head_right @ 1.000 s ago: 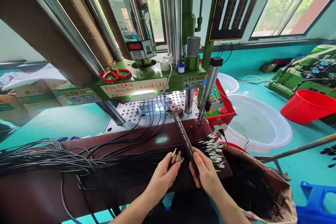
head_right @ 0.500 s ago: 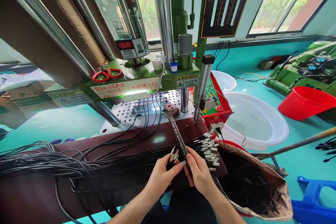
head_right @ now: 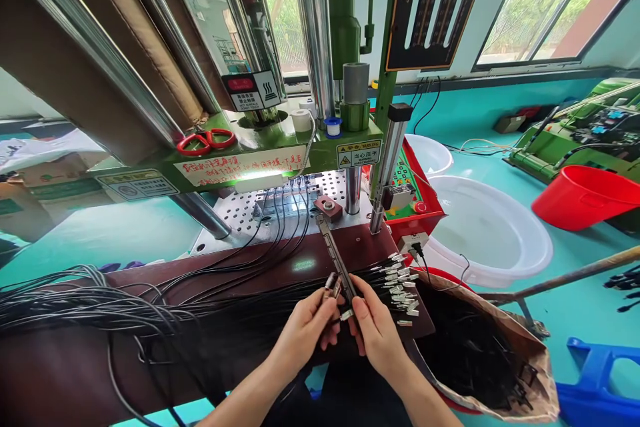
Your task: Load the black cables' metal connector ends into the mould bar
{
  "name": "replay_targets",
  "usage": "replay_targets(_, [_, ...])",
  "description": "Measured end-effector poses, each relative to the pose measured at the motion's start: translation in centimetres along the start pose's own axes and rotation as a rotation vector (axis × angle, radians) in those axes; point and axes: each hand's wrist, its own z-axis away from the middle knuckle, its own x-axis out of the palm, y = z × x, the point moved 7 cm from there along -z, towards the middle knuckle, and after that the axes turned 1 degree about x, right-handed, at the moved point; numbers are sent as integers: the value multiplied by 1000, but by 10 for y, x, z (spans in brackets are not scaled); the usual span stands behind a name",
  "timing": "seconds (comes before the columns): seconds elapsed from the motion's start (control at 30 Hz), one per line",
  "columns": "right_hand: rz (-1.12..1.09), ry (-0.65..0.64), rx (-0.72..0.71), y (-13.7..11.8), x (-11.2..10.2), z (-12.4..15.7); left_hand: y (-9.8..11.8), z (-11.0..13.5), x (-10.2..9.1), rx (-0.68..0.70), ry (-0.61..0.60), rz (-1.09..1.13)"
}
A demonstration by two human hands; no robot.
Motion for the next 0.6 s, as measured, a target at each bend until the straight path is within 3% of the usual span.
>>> replay_targets(0.2, [-59, 14, 84, 2, -3, -1, 6, -1, -20, 56, 169, -120])
replay_targets(0.4, [-77, -43, 84, 2, -1, -3, 12, -5, -8, 56, 86, -231])
replay_targets(0.6, [-103, -55, 77, -2, -2, -3, 12, -9, -6, 37, 7, -117])
